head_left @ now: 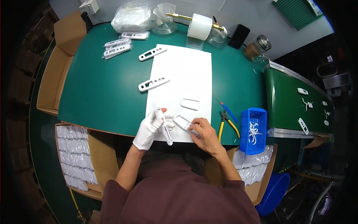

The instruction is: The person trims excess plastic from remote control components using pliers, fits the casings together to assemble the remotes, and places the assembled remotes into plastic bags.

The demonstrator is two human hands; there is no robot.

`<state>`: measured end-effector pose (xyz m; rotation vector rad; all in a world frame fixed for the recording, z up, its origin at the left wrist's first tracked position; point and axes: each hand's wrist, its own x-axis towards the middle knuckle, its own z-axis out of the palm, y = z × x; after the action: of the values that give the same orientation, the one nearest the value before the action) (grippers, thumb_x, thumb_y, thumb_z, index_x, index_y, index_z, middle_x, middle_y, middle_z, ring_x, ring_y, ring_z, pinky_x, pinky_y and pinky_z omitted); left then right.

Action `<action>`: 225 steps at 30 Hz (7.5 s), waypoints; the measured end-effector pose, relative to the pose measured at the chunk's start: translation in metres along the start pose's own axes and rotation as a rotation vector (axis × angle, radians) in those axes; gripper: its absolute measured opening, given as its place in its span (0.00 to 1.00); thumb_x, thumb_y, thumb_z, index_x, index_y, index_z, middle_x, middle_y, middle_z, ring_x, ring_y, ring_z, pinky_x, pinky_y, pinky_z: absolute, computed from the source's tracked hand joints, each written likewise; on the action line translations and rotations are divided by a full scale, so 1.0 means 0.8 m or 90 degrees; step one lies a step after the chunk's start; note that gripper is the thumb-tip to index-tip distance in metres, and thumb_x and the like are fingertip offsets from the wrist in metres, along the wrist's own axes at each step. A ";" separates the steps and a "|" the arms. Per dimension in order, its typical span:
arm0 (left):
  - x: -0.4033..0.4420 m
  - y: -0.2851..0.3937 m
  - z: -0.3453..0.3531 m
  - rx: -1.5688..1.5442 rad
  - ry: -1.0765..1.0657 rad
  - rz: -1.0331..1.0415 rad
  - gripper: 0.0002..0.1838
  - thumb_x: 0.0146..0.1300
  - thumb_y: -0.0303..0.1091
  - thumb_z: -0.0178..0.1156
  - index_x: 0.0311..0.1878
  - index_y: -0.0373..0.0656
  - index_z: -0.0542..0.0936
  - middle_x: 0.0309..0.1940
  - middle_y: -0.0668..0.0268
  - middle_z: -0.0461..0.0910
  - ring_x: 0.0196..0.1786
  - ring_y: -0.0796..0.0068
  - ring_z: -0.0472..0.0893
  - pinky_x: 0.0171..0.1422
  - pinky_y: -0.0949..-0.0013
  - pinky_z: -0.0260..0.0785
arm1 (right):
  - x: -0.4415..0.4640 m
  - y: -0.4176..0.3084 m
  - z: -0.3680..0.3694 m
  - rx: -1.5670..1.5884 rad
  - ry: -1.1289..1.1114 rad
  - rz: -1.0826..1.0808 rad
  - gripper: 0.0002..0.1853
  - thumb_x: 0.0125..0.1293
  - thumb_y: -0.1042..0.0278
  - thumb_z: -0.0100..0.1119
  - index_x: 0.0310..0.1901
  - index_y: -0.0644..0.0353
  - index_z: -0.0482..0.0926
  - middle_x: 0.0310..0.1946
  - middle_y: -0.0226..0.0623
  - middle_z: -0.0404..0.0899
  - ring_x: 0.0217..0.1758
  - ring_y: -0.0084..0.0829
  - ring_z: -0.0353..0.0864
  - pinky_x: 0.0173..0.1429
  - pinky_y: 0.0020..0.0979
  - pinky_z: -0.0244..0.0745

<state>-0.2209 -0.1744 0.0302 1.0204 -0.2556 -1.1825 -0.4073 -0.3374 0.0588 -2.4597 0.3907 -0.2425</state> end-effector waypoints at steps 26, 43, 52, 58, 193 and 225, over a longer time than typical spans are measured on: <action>0.006 -0.019 0.043 0.081 -0.030 -0.030 0.23 0.70 0.29 0.62 0.64 0.35 0.69 0.57 0.57 0.80 0.55 0.72 0.82 0.59 0.69 0.77 | -0.031 -0.028 0.041 0.590 0.108 0.215 0.14 0.63 0.79 0.66 0.50 0.60 0.81 0.57 0.36 0.75 0.57 0.27 0.77 0.56 0.28 0.75; 0.008 -0.037 0.041 0.036 0.007 0.021 0.22 0.68 0.25 0.62 0.63 0.35 0.69 0.54 0.55 0.80 0.56 0.70 0.81 0.58 0.67 0.79 | -0.024 -0.043 0.050 0.437 0.115 0.144 0.17 0.62 0.78 0.69 0.51 0.62 0.77 0.58 0.39 0.74 0.54 0.27 0.80 0.55 0.30 0.78; 0.007 -0.035 0.010 0.015 0.021 0.066 0.25 0.68 0.29 0.65 0.64 0.36 0.69 0.46 0.59 0.84 0.47 0.74 0.84 0.52 0.72 0.78 | -0.008 -0.042 0.045 0.502 -0.037 0.214 0.17 0.61 0.79 0.71 0.51 0.63 0.78 0.56 0.35 0.74 0.56 0.27 0.79 0.63 0.31 0.75; 0.007 -0.014 -0.020 0.107 0.068 0.083 0.14 0.64 0.35 0.70 0.47 0.36 0.84 0.33 0.66 0.86 0.36 0.83 0.83 0.43 0.76 0.76 | 0.015 -0.045 0.063 0.577 -0.086 0.206 0.19 0.60 0.76 0.73 0.52 0.62 0.79 0.55 0.32 0.75 0.56 0.25 0.77 0.62 0.29 0.73; -0.149 0.076 0.346 0.534 -0.936 1.188 0.37 0.72 0.49 0.37 0.80 0.42 0.53 0.78 0.37 0.43 0.80 0.35 0.46 0.79 0.30 0.35 | -0.209 0.197 -0.284 -0.483 0.592 0.518 0.27 0.58 0.63 0.71 0.60 0.60 0.76 0.53 0.44 0.76 0.59 0.48 0.74 0.61 0.44 0.72; -0.034 0.047 0.228 0.590 -0.504 0.854 0.20 0.61 0.25 0.65 0.58 0.37 0.76 0.46 0.52 0.82 0.38 0.54 0.84 0.37 0.59 0.78 | -0.134 -0.243 -0.289 0.253 0.449 -0.956 0.15 0.56 0.92 0.60 0.40 0.58 0.78 0.36 0.25 0.76 0.39 0.20 0.79 0.45 0.28 0.80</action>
<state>-0.3263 -0.2463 0.1691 0.7591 -1.9034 -0.0714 -0.5269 -0.2830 0.3512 -1.6994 -1.1878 -1.5830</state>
